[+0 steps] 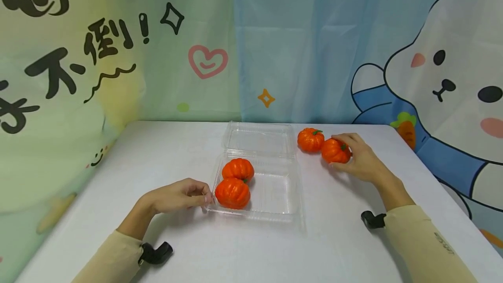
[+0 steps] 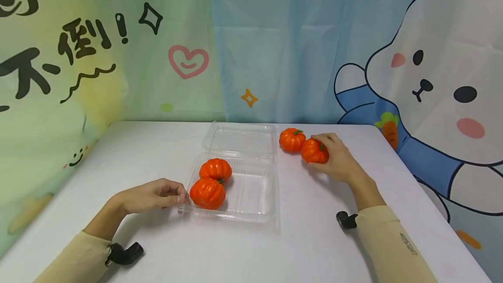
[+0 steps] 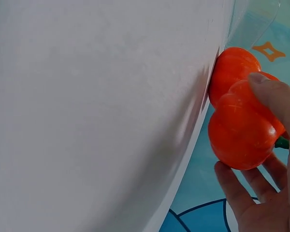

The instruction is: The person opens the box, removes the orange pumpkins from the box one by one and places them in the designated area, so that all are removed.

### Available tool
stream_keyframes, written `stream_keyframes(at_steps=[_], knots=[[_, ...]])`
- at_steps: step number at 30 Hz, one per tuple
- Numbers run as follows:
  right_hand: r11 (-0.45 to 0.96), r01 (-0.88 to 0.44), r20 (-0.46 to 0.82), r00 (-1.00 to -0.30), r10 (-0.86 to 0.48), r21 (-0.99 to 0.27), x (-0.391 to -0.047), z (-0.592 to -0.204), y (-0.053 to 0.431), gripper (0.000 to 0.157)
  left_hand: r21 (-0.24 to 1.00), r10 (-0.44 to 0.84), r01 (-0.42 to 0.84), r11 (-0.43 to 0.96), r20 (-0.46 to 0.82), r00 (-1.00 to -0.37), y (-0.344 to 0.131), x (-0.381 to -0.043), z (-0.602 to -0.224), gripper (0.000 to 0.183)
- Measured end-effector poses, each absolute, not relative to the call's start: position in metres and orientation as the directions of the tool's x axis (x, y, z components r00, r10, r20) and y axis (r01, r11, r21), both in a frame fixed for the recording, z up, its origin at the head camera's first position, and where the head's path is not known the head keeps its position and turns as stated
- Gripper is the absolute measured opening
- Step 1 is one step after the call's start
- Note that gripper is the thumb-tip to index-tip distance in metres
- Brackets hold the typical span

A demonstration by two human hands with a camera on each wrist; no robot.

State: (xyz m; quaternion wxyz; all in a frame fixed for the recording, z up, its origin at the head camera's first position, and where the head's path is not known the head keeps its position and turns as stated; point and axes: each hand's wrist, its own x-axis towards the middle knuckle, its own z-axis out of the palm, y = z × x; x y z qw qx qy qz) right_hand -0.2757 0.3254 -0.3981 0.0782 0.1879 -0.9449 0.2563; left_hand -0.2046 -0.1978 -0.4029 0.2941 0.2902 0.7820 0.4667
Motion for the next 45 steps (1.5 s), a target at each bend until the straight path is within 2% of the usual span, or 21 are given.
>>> stream_keyframes(at_steps=[9, 23, 36, 45], knots=[[0.823, -0.362, 0.196, -0.932, -0.305, -0.438, -0.2779, -0.3945, 0.3225, 0.08, 0.9, 0.728, 0.179, 0.397, -0.19, -0.659, -0.1971, -0.205, -0.4053, 0.018], [0.863, -0.244, 0.052, -0.968, -0.247, -0.443, -0.2824, -0.3966, 0.3212, 0.081, 0.897, 0.72, 0.169, 0.409, -0.204, -0.663, -0.1964, -0.205, -0.402, 0.017], [0.832, -0.285, 0.116, -0.958, -0.262, -0.476, -0.2808, -0.3969, 0.3203, 0.086, 0.899, 0.717, 0.163, 0.407, -0.203, -0.667, -0.1969, -0.2034, -0.4018, 0.018], [0.814, -0.359, 0.211, -0.933, -0.293, -0.458, -0.2744, -0.3918, 0.319, 0.081, 0.9, 0.72, 0.161, 0.404, -0.205, -0.663, -0.1964, -0.2027, -0.4012, 0.019]])
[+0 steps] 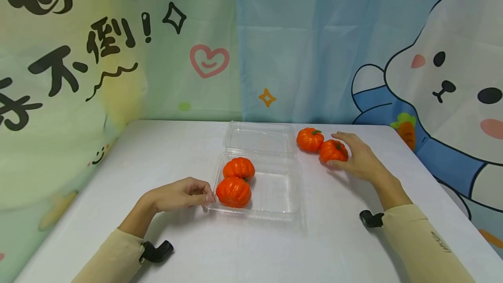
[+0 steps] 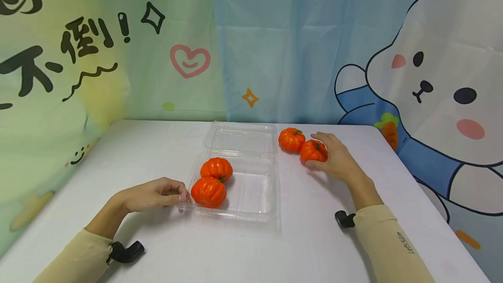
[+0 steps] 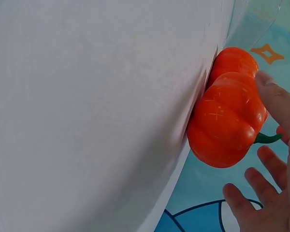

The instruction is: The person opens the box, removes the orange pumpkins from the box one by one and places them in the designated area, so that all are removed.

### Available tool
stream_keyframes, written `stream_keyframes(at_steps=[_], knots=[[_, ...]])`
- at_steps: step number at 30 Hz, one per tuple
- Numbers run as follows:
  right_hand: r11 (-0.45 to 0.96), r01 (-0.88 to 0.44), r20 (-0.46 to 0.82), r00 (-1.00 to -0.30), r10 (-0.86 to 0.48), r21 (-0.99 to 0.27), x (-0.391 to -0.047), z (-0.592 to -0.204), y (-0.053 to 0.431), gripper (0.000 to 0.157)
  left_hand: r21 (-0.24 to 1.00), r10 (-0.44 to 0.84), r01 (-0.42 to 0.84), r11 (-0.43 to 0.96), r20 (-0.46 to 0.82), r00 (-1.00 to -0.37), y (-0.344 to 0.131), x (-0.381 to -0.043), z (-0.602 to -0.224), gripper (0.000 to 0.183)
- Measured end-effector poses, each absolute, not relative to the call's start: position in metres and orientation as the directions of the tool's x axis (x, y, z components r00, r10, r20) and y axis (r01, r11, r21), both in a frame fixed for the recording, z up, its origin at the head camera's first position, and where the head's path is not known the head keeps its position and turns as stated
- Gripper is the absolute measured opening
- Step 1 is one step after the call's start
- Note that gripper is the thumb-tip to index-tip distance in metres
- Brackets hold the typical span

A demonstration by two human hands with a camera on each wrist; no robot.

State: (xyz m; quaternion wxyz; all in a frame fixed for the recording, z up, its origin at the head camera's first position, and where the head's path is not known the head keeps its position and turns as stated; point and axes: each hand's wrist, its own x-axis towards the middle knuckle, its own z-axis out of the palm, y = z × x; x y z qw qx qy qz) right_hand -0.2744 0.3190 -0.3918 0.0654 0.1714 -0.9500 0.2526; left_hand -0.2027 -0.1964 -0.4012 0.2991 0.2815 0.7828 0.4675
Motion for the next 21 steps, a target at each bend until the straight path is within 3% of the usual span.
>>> stream_keyframes(at_steps=[21], knots=[[0.788, -0.445, 0.33, -0.887, -0.323, -0.424, -0.269, -0.383, 0.302, 0.071, 0.899, 0.721, 0.171, 0.402, -0.196, -0.664, -0.197, -0.203, -0.403, 0.02]])
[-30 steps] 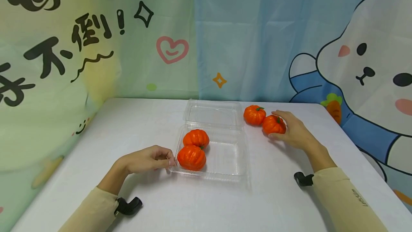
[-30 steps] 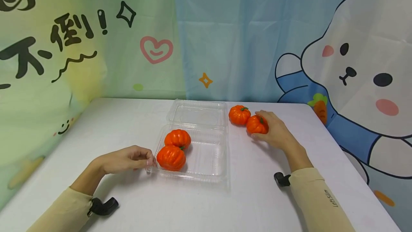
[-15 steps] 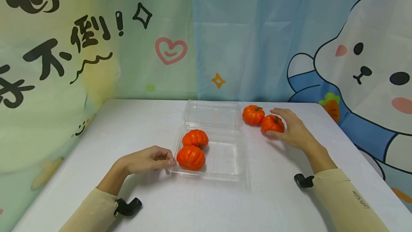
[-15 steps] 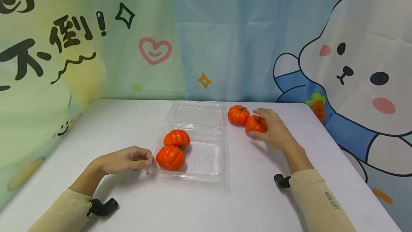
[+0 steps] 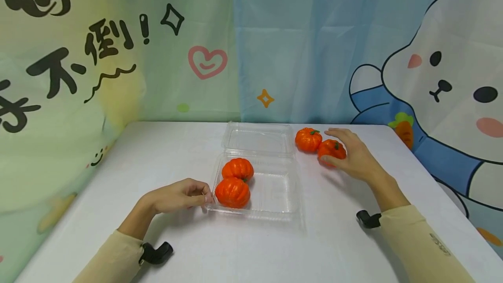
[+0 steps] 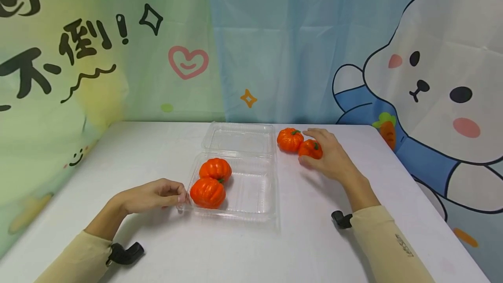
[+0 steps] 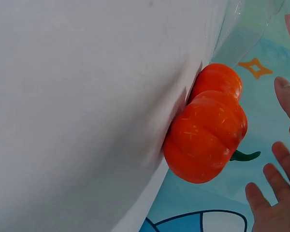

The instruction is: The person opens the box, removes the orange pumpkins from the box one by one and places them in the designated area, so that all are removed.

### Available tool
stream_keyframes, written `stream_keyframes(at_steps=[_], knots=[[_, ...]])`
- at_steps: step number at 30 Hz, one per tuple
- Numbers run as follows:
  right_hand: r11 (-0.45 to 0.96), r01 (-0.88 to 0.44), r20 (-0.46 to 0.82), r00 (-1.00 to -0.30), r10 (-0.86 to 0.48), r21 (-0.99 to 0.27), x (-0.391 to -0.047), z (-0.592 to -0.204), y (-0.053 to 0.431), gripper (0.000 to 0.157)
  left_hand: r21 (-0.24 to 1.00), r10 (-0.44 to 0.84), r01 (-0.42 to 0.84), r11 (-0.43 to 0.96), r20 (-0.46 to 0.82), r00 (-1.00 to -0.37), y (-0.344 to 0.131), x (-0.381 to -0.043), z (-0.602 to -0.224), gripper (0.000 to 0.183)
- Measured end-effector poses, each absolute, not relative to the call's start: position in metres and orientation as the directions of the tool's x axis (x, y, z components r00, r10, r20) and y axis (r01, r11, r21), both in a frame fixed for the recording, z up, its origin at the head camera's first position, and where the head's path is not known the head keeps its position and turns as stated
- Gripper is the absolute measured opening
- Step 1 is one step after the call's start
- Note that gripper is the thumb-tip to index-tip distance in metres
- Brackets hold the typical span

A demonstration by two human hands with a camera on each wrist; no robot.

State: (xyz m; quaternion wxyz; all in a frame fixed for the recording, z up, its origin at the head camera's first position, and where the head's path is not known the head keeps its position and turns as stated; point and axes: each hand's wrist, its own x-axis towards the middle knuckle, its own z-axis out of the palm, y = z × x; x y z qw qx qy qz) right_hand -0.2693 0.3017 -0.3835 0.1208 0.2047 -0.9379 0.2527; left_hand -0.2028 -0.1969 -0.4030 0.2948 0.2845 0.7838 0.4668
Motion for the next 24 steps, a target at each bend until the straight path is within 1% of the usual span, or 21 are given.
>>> stream_keyframes(at_steps=[8, 15, 24], knots=[[0.743, -0.532, 0.395, -0.835, -0.383, -0.406, -0.274, -0.376, 0.286, 0.064, 0.905, 0.729, 0.167, 0.392, -0.195, -0.656, -0.197, -0.203, -0.403, 0.02], [0.728, -0.55, 0.395, -0.826, -0.402, -0.41, -0.274, -0.376, 0.272, 0.06, 0.897, 0.72, 0.171, 0.409, -0.202, -0.664, -0.196, -0.203, -0.402, 0.02], [0.668, -0.64, 0.471, -0.755, -0.456, -0.379, -0.275, -0.374, 0.256, 0.058, 0.899, 0.718, 0.169, 0.404, -0.198, -0.667, -0.196, -0.202, -0.402, 0.021]])
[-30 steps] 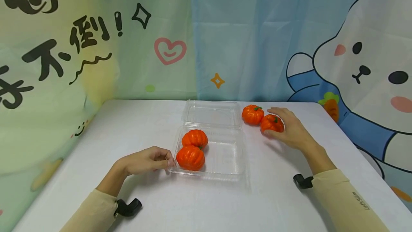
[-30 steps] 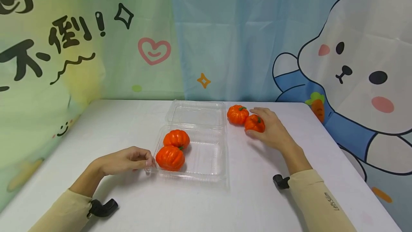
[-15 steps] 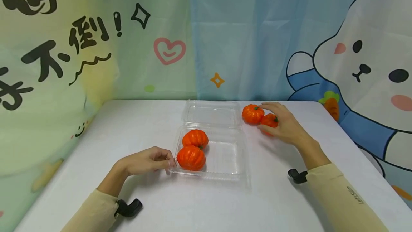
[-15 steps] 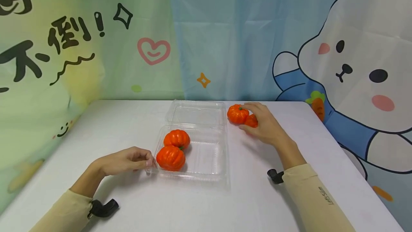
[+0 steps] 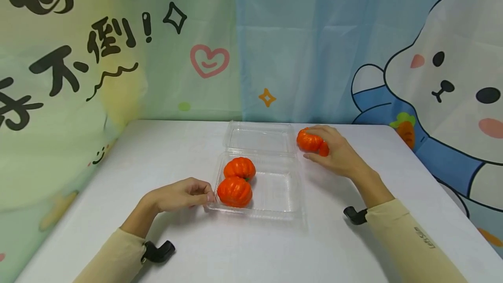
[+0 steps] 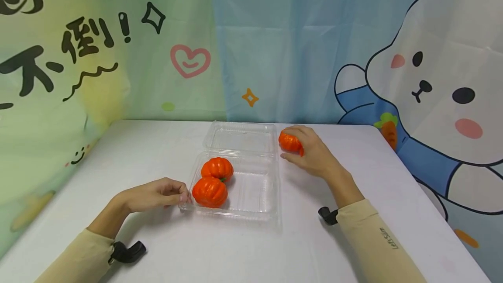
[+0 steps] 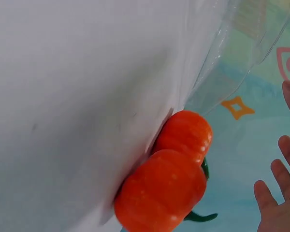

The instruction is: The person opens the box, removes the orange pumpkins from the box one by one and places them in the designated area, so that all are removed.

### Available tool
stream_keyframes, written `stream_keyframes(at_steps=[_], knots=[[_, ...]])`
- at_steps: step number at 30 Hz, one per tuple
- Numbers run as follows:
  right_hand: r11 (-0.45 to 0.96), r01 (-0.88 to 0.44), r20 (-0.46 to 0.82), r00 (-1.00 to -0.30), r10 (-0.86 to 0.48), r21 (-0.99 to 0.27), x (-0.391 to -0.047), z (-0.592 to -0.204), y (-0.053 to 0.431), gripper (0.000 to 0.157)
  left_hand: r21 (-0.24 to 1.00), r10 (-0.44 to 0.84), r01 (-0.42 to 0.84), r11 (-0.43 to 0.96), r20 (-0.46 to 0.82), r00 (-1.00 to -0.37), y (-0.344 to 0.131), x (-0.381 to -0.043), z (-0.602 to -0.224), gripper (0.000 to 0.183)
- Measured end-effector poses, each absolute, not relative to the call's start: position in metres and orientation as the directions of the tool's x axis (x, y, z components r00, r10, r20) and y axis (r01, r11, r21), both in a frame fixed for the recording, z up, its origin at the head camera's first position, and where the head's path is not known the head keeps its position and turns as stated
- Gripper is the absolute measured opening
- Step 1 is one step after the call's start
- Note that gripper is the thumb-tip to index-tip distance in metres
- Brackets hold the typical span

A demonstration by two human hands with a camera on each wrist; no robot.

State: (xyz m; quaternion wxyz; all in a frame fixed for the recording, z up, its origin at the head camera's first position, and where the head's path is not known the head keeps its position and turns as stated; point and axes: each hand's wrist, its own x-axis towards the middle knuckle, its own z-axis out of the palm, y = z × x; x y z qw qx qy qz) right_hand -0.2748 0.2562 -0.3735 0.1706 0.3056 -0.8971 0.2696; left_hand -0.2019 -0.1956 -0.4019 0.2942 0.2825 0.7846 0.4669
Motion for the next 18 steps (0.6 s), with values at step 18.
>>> stream_keyframes(at_steps=[18], knots=[[0.576, -0.701, 0.463, -0.712, -0.528, -0.421, -0.272, -0.375, 0.228, 0.058, 0.893, 0.718, 0.179, 0.414, -0.199, -0.667, -0.197, -0.203, -0.403, 0.02]])
